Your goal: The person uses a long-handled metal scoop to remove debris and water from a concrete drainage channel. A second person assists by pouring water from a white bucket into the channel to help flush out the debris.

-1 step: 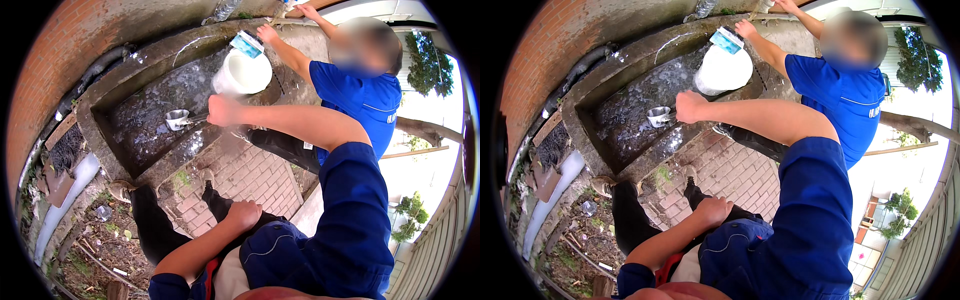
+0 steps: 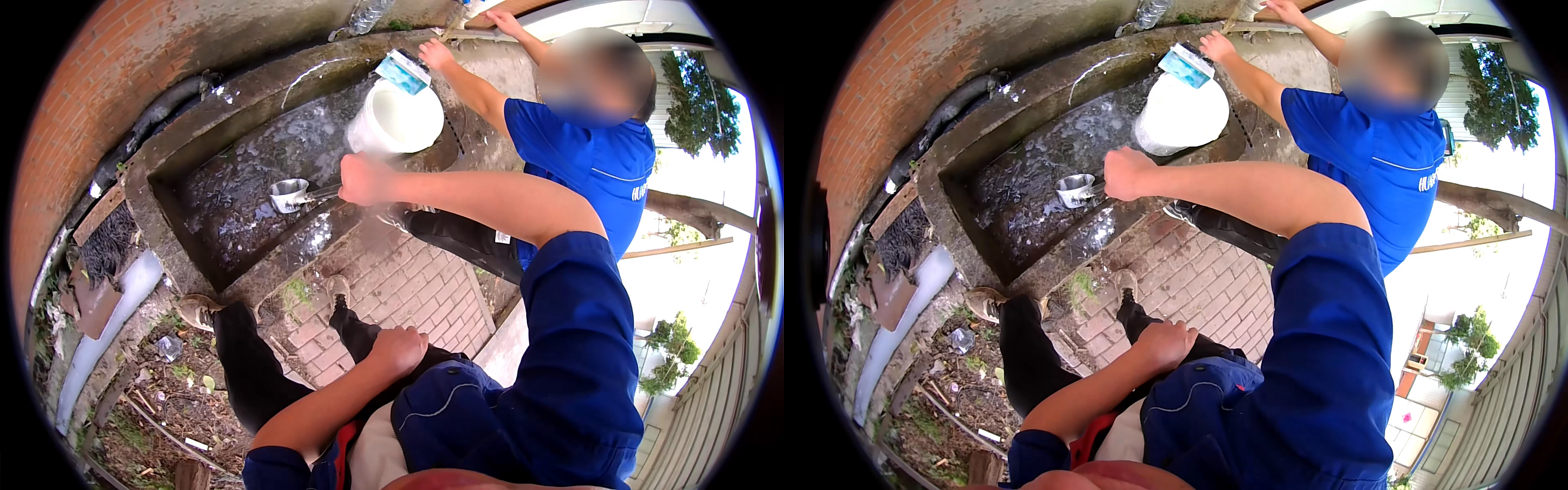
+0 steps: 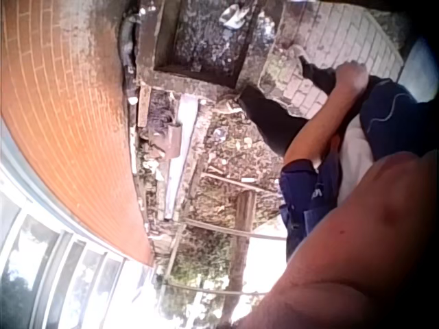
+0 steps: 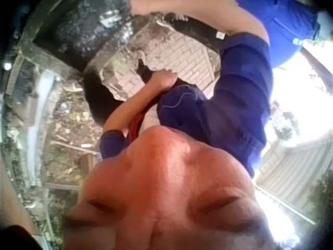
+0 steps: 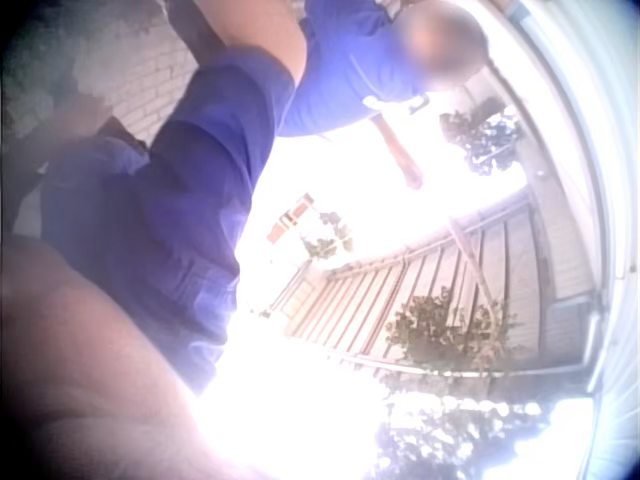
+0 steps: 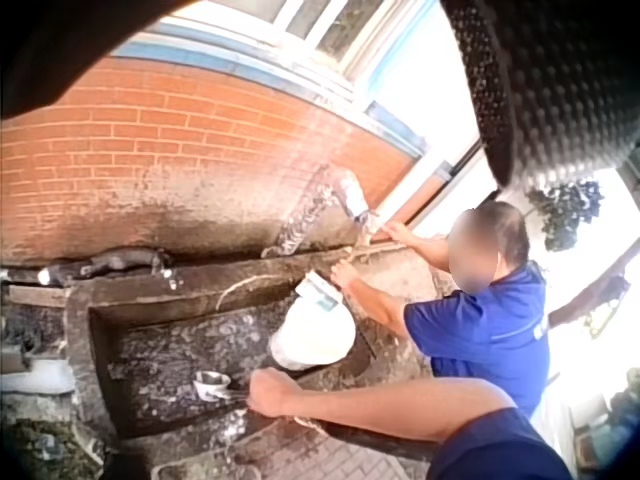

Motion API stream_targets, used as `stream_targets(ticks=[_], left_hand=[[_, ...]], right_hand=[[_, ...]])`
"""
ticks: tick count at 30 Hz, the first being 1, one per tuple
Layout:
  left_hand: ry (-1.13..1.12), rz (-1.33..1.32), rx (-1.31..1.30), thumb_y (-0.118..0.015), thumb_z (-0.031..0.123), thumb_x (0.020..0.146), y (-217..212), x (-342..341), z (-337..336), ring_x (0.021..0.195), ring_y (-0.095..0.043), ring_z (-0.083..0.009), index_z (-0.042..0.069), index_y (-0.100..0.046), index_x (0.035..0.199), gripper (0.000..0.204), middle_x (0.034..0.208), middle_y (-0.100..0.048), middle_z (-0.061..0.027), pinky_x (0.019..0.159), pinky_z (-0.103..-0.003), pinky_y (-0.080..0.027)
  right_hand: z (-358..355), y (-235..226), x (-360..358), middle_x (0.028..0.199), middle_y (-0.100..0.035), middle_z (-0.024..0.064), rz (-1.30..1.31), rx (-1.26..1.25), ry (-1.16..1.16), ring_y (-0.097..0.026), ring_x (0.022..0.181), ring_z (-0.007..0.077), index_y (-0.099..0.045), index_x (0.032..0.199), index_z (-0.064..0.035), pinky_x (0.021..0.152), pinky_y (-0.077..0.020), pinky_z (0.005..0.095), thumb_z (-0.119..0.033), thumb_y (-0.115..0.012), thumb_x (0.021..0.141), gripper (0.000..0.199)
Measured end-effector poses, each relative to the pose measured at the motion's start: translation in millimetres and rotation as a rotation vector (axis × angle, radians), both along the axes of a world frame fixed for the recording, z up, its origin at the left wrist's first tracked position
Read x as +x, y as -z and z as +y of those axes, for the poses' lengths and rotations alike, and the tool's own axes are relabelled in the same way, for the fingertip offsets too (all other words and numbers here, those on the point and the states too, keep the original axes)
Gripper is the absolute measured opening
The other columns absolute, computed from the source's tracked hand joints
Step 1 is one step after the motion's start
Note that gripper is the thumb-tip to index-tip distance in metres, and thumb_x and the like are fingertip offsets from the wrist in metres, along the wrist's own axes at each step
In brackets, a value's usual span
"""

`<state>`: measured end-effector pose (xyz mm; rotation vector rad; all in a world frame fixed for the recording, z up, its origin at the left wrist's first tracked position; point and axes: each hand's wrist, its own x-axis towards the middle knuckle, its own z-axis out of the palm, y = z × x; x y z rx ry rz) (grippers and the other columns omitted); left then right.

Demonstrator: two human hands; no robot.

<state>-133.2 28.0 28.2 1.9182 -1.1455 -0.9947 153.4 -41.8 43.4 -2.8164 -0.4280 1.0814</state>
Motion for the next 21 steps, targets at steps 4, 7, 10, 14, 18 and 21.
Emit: stream_targets(ticks=[4, 7, 10, 14, 18, 21], left_hand=[[-0.017, 0.000, -0.017, -0.045, 0.023, 0.101, -2.5, 0.1, 2.0, 0.087, -0.071, -0.0382, 0.003, -0.063, 0.104, 0.027, 0.094, -0.069, -0.0198, 0.070, -0.049, -0.060], [-0.086, -0.046, -0.045, -0.045, 0.023, 0.099, -0.2, -6.3, 2.2, 0.083, -0.071, -0.0366, 0.005, -0.067, 0.095, 0.028, 0.090, -0.070, -0.0183, 0.069, -0.049, -0.058], [-0.113, -0.054, -0.039, -0.044, 0.023, 0.099, 0.1, -10.0, 0.9, 0.083, -0.071, -0.0357, 0.007, -0.069, 0.091, 0.031, 0.089, -0.070, -0.0173, 0.069, -0.049, -0.057], [-0.096, -0.012, -0.030, -0.043, 0.023, 0.100, 1.9, -12.7, -1.5, 0.085, -0.071, -0.0351, 0.008, -0.070, 0.092, 0.032, 0.091, -0.071, -0.0169, 0.069, -0.048, -0.057], [-0.099, -0.004, -0.007, -0.042, 0.024, 0.101, 0.9, -12.6, -1.3, 0.085, -0.071, -0.0348, 0.007, -0.070, 0.092, 0.034, 0.091, -0.071, -0.0170, 0.070, -0.049, -0.057], [-0.108, -0.006, -0.013, -0.043, 0.025, 0.100, 0.5, -12.5, -1.8, 0.085, -0.071, -0.0345, 0.007, -0.070, 0.092, 0.034, 0.092, -0.071, -0.0171, 0.070, -0.049, -0.057]], right_hand=[[-1.3, -0.9, -3.4, 0.092, -0.073, 0.0236, -0.008, -0.015, -0.042, -0.072, 0.093, 0.0401, -0.076, 0.082, 0.0025, 0.083, -0.0584, 0.0450, -0.015, -0.065, 0.079, 0.021], [1.9, 5.2, -4.4, 0.091, -0.073, 0.0238, -0.012, -0.020, 0.005, -0.072, 0.090, 0.0410, -0.076, 0.082, 0.0022, 0.082, -0.0588, 0.0458, -0.015, -0.066, 0.079, 0.020], [2.1, 5.5, -5.7, 0.092, -0.073, 0.0243, -0.016, -0.052, 0.031, -0.072, 0.090, 0.0412, -0.076, 0.083, 0.0036, 0.081, -0.0587, 0.0463, -0.017, -0.066, 0.078, 0.023], [6.7, -10.5, -8.8, 0.092, -0.073, 0.0251, 0.006, -0.046, 0.029, -0.072, 0.091, 0.0404, -0.075, 0.083, 0.0050, 0.082, -0.0585, 0.0454, -0.019, -0.067, 0.079, 0.025], [6.8, -5.6, -8.5, 0.093, -0.073, 0.0248, 0.017, -0.053, 0.070, -0.072, 0.093, 0.0401, -0.076, 0.084, 0.0039, 0.084, -0.0581, 0.0450, -0.020, -0.067, 0.080, 0.026], [2.9, -2.8, -5.1, 0.093, -0.073, 0.0244, 0.016, -0.029, 0.052, -0.072, 0.092, 0.0401, -0.076, 0.083, 0.0032, 0.084, -0.0581, 0.0453, -0.021, -0.067, 0.079, 0.026]])
